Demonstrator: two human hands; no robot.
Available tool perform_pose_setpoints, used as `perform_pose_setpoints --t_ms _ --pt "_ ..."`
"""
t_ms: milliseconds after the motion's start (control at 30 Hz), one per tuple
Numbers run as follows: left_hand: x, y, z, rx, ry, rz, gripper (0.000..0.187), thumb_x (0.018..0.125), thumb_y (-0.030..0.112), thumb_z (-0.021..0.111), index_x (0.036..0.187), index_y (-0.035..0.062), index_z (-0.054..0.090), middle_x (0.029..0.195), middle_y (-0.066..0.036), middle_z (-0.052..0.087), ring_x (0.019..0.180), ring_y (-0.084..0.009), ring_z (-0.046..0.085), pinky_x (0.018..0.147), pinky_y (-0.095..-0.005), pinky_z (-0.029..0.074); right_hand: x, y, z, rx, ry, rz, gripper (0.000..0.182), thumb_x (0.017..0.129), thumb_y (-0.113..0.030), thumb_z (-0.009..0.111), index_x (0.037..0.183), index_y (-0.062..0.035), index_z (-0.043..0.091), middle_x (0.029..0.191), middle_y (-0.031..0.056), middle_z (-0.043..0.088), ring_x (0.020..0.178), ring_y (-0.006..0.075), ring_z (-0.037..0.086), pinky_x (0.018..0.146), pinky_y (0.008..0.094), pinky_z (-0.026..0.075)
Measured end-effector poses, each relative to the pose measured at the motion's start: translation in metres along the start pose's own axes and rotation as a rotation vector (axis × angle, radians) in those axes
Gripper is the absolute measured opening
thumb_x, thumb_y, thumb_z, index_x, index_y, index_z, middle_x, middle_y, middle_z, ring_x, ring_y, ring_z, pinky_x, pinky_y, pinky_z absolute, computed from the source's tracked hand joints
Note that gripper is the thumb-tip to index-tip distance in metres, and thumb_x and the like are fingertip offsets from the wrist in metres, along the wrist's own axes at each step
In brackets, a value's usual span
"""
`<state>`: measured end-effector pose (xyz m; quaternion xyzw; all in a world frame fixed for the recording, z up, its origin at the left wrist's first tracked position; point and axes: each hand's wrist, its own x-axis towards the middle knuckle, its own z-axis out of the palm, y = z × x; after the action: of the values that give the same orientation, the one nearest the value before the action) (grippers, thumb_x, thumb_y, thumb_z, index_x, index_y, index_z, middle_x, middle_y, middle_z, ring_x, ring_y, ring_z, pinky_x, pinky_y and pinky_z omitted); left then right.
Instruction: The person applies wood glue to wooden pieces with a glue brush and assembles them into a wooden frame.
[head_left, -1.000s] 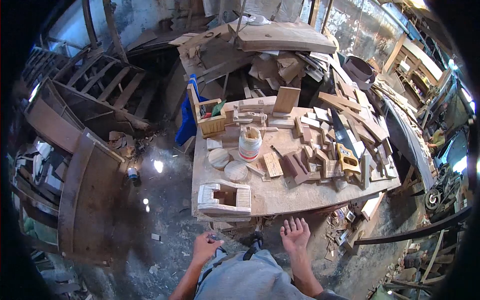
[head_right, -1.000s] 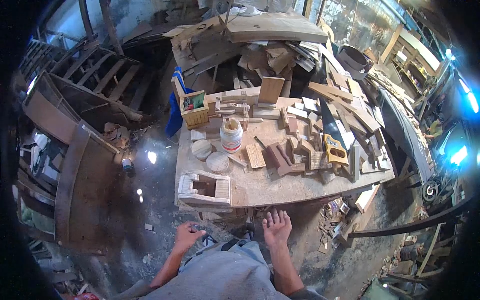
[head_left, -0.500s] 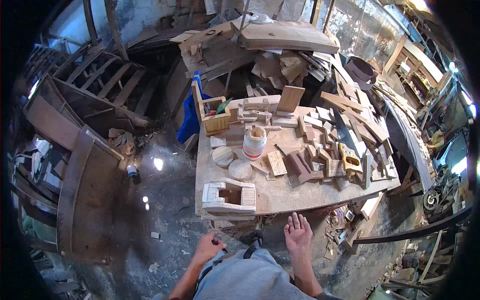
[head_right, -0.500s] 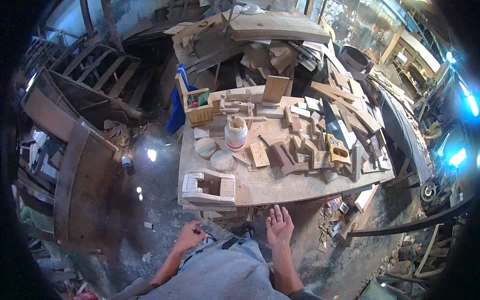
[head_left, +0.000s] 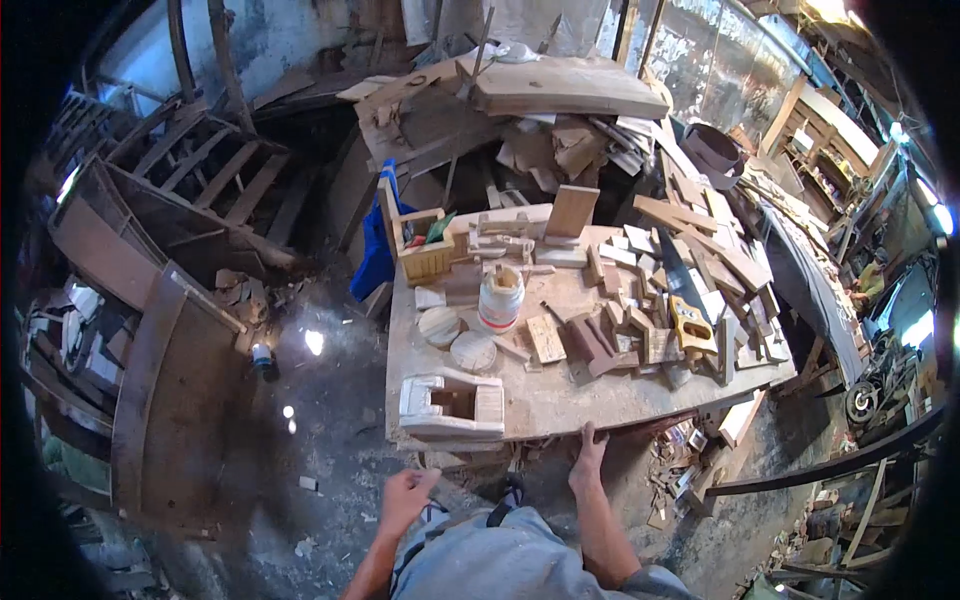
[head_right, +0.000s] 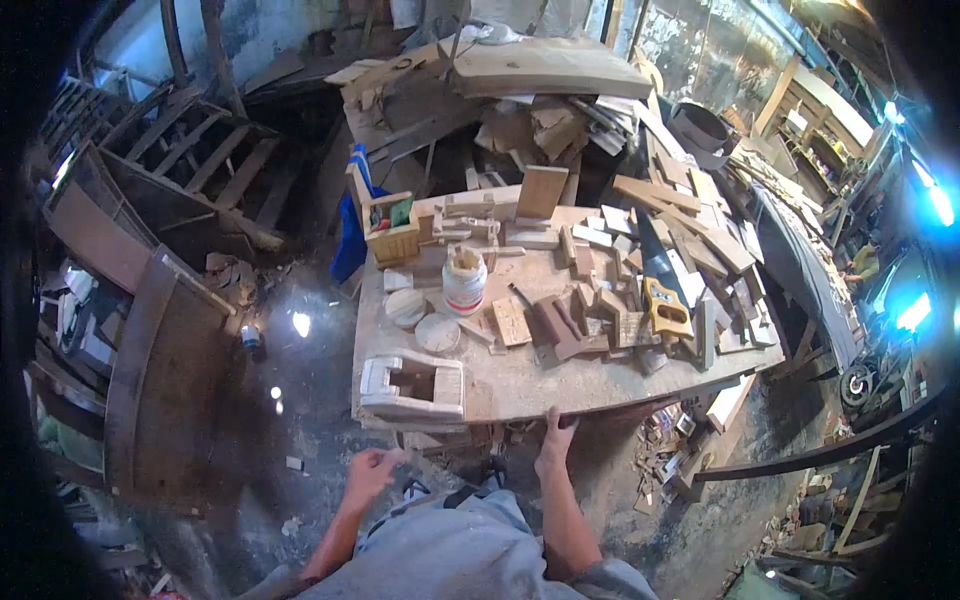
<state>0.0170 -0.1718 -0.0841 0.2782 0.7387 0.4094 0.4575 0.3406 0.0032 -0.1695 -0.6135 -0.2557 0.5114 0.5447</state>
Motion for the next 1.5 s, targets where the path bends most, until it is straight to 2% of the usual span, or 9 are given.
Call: perform_pose_setpoints --t_ms 200,333,467,733,1000,1167,1233,1433,1500 --pt "0.036 -0.043 -0.024 -0.245 0.367 0.193 0.045 0.091 0.029 0.081 0.121 -0.0004 0.063 0.098 -0.007 0.068 0.089 -0.0146 0.063 0.078 -0.0307 0.051 -0.013 0.023 -0.031 -0.241 0.058 -0.053 0.101 0.085 -0.053 0.082 0.160 -0.0122 0.028 0.153 0.0106 0.043 0.128 0.0261 0.048 0.099 0.0414 0.043" --pt "0.049 -0.035 -0.025 -0.052 0.419 0.370 0.082 0.083 0.029 0.088 0.145 0.0003 0.043 0.133 -0.017 0.057 0.121 -0.0272 0.055 0.104 -0.0401 0.045 -0.050 0.007 -0.038 0.117 0.078 0.338 0.087 0.090 -0.062 0.070 0.156 -0.0170 0.035 0.141 0.0056 0.048 0.124 0.0240 0.048 0.101 0.0456 0.041" --pt "0.082 -0.054 -0.019 0.076 0.452 0.530 0.100 0.075 0.037 0.092 0.151 0.0018 0.038 0.140 -0.020 0.052 0.128 -0.0330 0.052 0.109 -0.0449 0.042 -0.039 -0.029 -0.021 0.562 -0.229 0.241 0.070 0.091 -0.057 0.067 0.144 -0.0178 0.046 0.145 0.0048 0.045 0.125 0.0230 0.045 0.110 0.0487 0.032" --pt "0.096 -0.062 -0.028 -0.027 0.331 0.565 0.113 0.066 0.043 0.097 0.154 0.0078 0.036 0.141 -0.012 0.048 0.128 -0.0268 0.049 0.107 -0.0412 0.043 -0.059 -0.059 -0.011 0.797 -0.155 0.337 0.069 0.088 -0.044 0.071 0.142 -0.0106 0.043 0.136 0.0117 0.053 0.121 0.0280 0.051 0.103 0.0464 0.040" --pt "0.079 -0.068 -0.070 0.256 0.260 0.500 0.082 0.075 0.021 0.091 0.144 0.0075 0.049 0.134 -0.013 0.057 0.123 -0.0260 0.057 0.097 -0.0386 0.051 -0.064 -0.067 -0.038 0.407 -0.233 0.223 0.046 0.098 -0.032 0.066 0.135 -0.0089 0.052 0.114 0.0096 0.067 0.100 0.0217 0.065 0.080 0.0337 0.050" --pt "0.073 -0.038 -0.105 0.257 0.266 0.505 0.046 0.082 0.008 0.084 0.124 0.0025 0.065 0.107 -0.010 0.070 0.098 -0.0181 0.067 0.081 -0.0317 0.054 -0.076 -0.097 -0.002 -0.102 -0.353 -0.209 0.031 0.089 -0.005 0.077 0.118 -0.0025 0.066 0.095 0.0025 0.068 0.081 0.0103 0.064 0.074 0.0265 0.051" --pt "0.062 -0.005 -0.109 0.149 0.277 0.334 0.035 0.083 0.005 0.082 0.116 0.0010 0.069 0.095 -0.006 0.072 0.087 -0.0140 0.068 0.075 -0.0283 0.054 -0.079 -0.106 0.012 -0.326 -0.356 -0.311 0.028 0.089 -0.005 0.077 0.115 -0.0013 0.068 0.092 0.0025 0.069 0.079 0.0095 0.064 0.072 0.0255 0.052" --pt "0.034 0.030 -0.096 0.067 0.282 0.498 0.022 0.087 0.002 0.078 0.109 0.0002 0.072 0.086 -0.002 0.073 0.076 -0.0078 0.065 0.069 -0.0244 0.052 -0.104 -0.112 0.045 -0.567 -0.363 -0.515 0.016 0.092 -0.015 0.077 0.089 0.0007 0.075 0.070 0.0046 0.069 0.066 0.0077 0.061 0.062 0.0256 0.051" --pt "0.021 0.030 -0.085 -0.074 0.203 0.433 0.022 0.088 0.003 0.078 0.110 0.0006 0.072 0.082 -0.002 0.072 0.074 -0.0080 0.065 0.069 -0.0248 0.052 -0.112 -0.108 0.043 -0.587 -0.338 -0.362 0.022 0.093 -0.020 0.075 0.087 0.0010 0.074 0.066 0.0033 0.067 0.061 0.0085 0.059 0.058 0.0272 0.048"
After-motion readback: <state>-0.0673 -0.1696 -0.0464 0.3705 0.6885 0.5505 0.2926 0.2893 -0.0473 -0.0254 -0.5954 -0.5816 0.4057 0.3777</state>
